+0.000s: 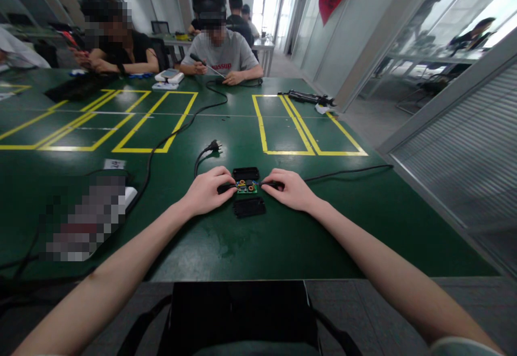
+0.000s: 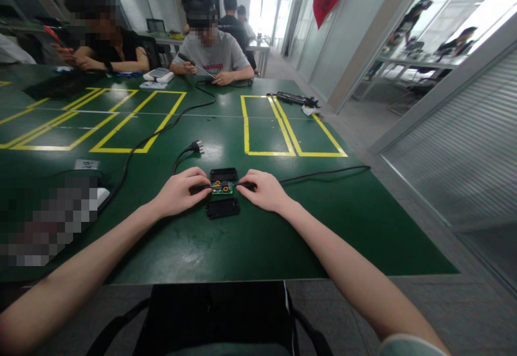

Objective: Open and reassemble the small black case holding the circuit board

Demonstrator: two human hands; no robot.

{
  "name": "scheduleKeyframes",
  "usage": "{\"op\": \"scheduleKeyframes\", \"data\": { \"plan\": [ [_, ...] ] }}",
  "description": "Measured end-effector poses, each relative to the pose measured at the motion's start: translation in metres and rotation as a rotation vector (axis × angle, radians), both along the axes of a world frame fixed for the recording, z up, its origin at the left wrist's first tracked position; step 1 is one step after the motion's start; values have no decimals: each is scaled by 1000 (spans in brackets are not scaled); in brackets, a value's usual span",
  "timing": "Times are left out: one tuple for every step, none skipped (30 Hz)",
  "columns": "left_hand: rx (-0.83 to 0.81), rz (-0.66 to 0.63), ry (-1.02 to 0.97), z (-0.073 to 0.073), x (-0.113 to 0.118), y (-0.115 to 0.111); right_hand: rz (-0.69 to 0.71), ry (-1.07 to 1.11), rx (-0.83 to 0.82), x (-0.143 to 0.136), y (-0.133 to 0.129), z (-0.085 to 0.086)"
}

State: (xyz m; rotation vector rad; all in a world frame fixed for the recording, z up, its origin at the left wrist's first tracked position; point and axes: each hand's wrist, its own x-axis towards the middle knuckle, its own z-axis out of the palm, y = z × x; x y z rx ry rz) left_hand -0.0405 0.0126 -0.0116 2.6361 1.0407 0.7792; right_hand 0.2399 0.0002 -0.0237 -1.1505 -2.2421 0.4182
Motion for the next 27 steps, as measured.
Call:
{"op": "scheduleKeyframes", "data": {
  "plan": [
    [-28, 3, -3, 1, 0, 0, 9, -22, -1, 2, 1, 0],
    [-58, 2, -15, 1, 1, -1, 18, -29, 3, 3, 3, -1],
    [-90, -2, -36, 2, 1, -1, 26, -23, 12, 4, 3, -1],
    [-119, -9, -69, 2, 2, -2, 32, -9, 22, 5, 3, -1],
    [-149, -17, -107, 3, 3, -3, 38, 11, 33, 5, 2, 0],
    [-183, -26, -148, 4, 3, -3, 46, 32, 40, 5, 1, 1],
    [-222, -36, -189, 5, 3, -4, 56, 53, 41, 5, 0, 2],
    [-269, -48, -225, 6, 3, -5, 72, 74, 37, 5, -2, 4],
    [-322, -67, -250, 8, 3, -6, 92, 94, 26, 5, -4, 6],
    [-380, -91, -265, 9, 2, -6, 116, 113, 9, 5, -6, 8],
    [-440, -119, -270, 11, 0, -7, 142, 130, -14, 5, -8, 10],
    [-497, -147, -268, 13, -1, -8, 171, 143, -42, 5, -10, 12],
    [-549, -170, -261, 15, -3, -9, 200, 150, -73, 4, -12, 14],
    [-592, -185, -253, 16, -4, -9, 228, 152, -102, 4, -14, 15],
    [-627, -193, -245, 17, -6, -10, 254, 150, -128, 4, -15, 16],
    [-654, -197, -238, 18, -6, -10, 277, 148, -147, 3, -16, 17],
    [-671, -200, -228, 18, -7, -11, 295, 146, -162, 3, -16, 17],
    [-679, -203, -216, 17, -6, -11, 309, 146, -173, 4, -16, 16],
    [-677, -207, -204, 17, -6, -11, 320, 148, -182, 4, -16, 15],
    [-670, -211, -192, 16, -5, -12, 329, 149, -191, 4, -15, 15],
    [-661, -214, -180, 16, -4, -12, 334, 150, -198, 5, -15, 14],
    [-651, -215, -174, 15, -4, -12, 337, 151, -202, 5, -14, 13],
    [-639, -214, -171, 15, -3, -12, 338, 151, -203, 5, -13, 13],
    [-626, -213, -170, 15, -3, -12, 335, 150, -200, 5, -13, 12],
    [-611, -210, -169, 15, -2, -12, 330, 148, -191, 5, -13, 12],
    [-594, -207, -165, 15, -2, -12, 324, 144, -179, 5, -13, 11],
    [-574, -202, -159, 15, -2, -12, 318, 140, -164, 4, -12, 11]
  ]
}}
